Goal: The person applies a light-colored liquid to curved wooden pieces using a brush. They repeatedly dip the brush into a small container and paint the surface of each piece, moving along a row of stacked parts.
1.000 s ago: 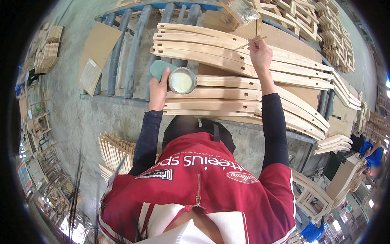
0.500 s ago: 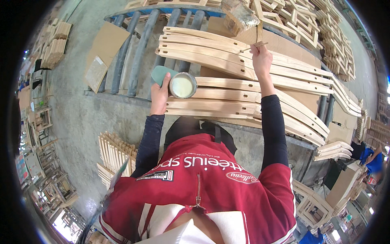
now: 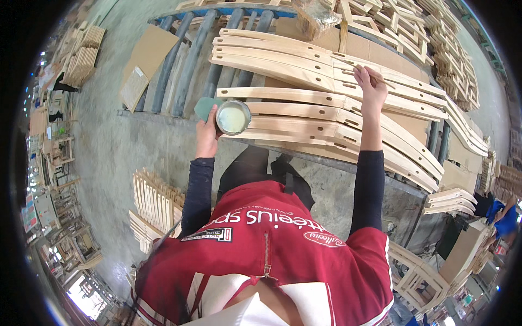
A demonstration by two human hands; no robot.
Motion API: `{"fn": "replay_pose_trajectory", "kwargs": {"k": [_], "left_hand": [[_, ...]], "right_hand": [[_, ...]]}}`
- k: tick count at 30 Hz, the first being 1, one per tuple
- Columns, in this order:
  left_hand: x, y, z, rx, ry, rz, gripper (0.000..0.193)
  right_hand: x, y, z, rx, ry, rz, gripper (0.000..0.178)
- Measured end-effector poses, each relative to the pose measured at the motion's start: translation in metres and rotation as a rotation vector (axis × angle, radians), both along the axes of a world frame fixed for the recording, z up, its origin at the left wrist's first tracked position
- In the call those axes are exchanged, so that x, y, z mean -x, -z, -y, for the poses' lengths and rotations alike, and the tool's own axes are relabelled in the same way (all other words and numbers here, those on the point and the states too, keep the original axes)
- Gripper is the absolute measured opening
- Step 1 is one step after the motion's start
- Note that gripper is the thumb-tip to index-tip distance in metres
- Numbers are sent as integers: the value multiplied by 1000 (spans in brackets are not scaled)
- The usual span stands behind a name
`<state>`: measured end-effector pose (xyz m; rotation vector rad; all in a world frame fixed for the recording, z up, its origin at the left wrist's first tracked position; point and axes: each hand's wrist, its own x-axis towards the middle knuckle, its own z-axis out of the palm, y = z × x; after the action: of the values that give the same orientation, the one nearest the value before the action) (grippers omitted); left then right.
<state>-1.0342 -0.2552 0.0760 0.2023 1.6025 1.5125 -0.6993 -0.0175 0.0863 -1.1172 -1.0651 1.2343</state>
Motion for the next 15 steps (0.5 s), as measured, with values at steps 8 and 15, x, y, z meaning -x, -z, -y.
{"fn": "replay_pose_trajectory", "kwargs": {"k": [8, 15], "left_hand": [[-2, 0, 31, 22, 18, 218, 31], [12, -19, 27, -47, 88, -35, 33]], "right_hand": [[14, -21, 106, 287, -100, -156, 23], [96, -66, 182, 134, -349, 69, 16]]}}
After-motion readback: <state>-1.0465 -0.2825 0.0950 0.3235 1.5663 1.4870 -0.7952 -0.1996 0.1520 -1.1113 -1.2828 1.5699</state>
